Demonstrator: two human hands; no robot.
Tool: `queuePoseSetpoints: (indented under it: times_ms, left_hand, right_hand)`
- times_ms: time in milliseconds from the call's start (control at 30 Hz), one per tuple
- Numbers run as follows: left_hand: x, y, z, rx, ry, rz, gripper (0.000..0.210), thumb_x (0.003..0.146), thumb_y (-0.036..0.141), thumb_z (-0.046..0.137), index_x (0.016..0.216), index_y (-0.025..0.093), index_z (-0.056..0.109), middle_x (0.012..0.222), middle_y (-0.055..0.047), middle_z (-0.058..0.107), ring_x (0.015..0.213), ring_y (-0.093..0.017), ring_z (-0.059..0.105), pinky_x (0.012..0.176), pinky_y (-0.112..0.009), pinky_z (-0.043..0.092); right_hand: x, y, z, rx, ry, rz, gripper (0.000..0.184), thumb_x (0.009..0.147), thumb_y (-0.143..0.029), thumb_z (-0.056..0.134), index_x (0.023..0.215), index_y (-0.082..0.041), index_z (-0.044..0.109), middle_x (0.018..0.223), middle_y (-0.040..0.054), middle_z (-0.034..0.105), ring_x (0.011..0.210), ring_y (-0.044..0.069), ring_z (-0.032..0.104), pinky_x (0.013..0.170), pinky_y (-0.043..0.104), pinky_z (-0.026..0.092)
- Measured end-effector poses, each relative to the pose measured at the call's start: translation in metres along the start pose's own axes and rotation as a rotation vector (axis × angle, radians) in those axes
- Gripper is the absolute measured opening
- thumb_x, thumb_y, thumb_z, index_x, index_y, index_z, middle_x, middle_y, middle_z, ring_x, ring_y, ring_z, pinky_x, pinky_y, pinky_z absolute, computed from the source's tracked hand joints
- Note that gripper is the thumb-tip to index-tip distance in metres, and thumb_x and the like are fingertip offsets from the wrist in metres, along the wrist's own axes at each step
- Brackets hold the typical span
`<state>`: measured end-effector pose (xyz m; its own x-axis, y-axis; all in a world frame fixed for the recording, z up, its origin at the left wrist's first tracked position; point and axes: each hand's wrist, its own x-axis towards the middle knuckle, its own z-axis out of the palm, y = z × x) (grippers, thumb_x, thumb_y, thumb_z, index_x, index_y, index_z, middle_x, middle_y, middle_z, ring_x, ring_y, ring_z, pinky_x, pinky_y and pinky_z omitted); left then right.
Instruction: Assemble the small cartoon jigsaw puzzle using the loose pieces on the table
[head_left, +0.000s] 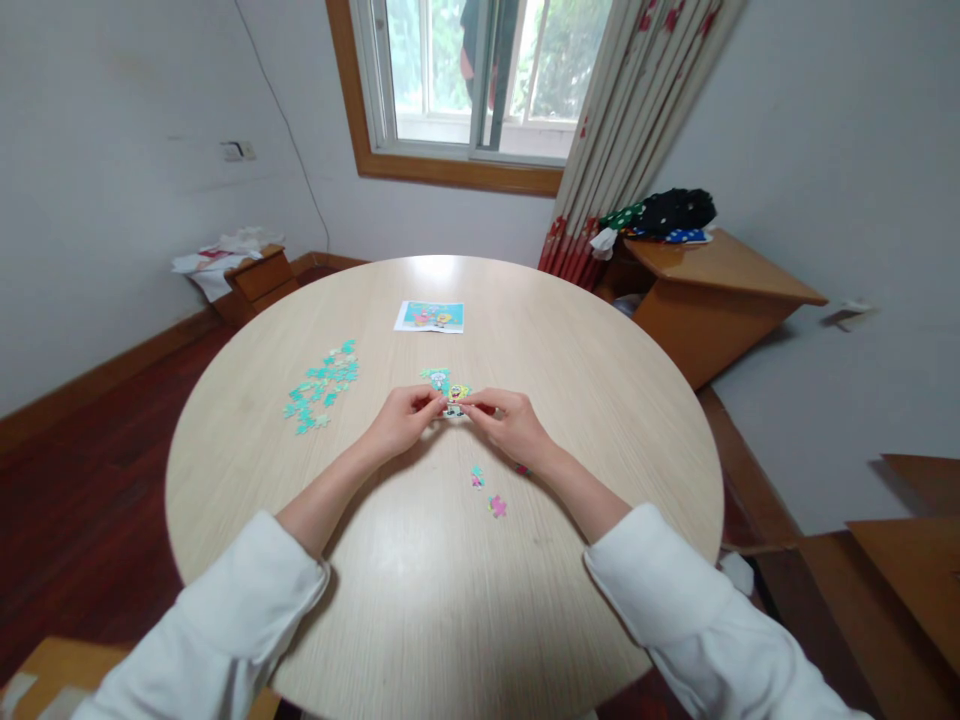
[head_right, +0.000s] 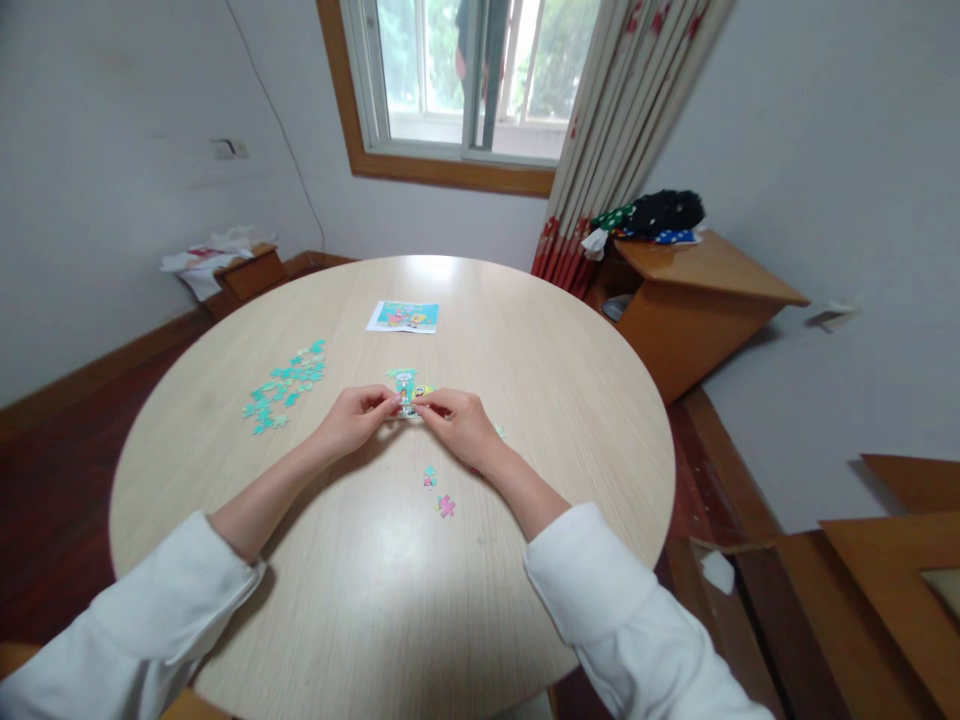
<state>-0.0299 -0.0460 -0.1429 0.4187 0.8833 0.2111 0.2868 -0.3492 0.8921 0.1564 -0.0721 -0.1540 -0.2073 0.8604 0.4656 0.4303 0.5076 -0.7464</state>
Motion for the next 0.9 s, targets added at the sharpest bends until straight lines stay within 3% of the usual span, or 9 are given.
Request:
queuePoseSetpoints:
  times_ms: [467, 667, 900]
  left_hand:
    - [0.0008, -0.0013, 0.0004, -0.043, 0.015, -0.018, 0.028, 0.076, 0.040, 0.057, 0.064, 0.015, 0.061, 0.060, 0.000, 0.057, 0.059, -0.011, 0.048, 0.059, -0.026, 0.039]
    - [0.0007, -0.0002, -0.0010, -0.068, 0.036, -0.024, 0.034, 0.077, 0.046, 0.056, 0.062, 0.015, 0.060, 0.059, 0.000, 0.056, 0.058, -0.012, 0.048, 0.060, -0.026, 0.039]
    - [0.0007, -0.0008, -0.0022, -0.135, 0.052, -0.035, 0.023, 0.073, 0.037, 0.065, 0.071, 0.015, 0.065, 0.066, -0.003, 0.063, 0.060, -0.012, 0.053, 0.060, -0.027, 0.042]
  right_hand:
    - [0.0002, -0.0052, 0.0001, -0.034, 0.017, 0.044, 0.014, 0.081, -0.020, 0.061, 0.083, -0.016, 0.074, 0.072, 0.0037, 0.071, 0.061, 0.011, 0.056, 0.061, 0.025, 0.044]
    - [0.0004, -0.0045, 0.0001, -0.044, 0.008, 0.053, 0.015, 0.081, -0.020, 0.060, 0.083, -0.016, 0.074, 0.071, 0.0033, 0.070, 0.061, 0.011, 0.055, 0.061, 0.025, 0.043]
    - [0.0001, -0.0036, -0.0002, -0.073, 0.001, 0.058, 0.016, 0.084, -0.024, 0.060, 0.083, -0.016, 0.073, 0.069, 0.0030, 0.068, 0.061, 0.011, 0.055, 0.061, 0.025, 0.043]
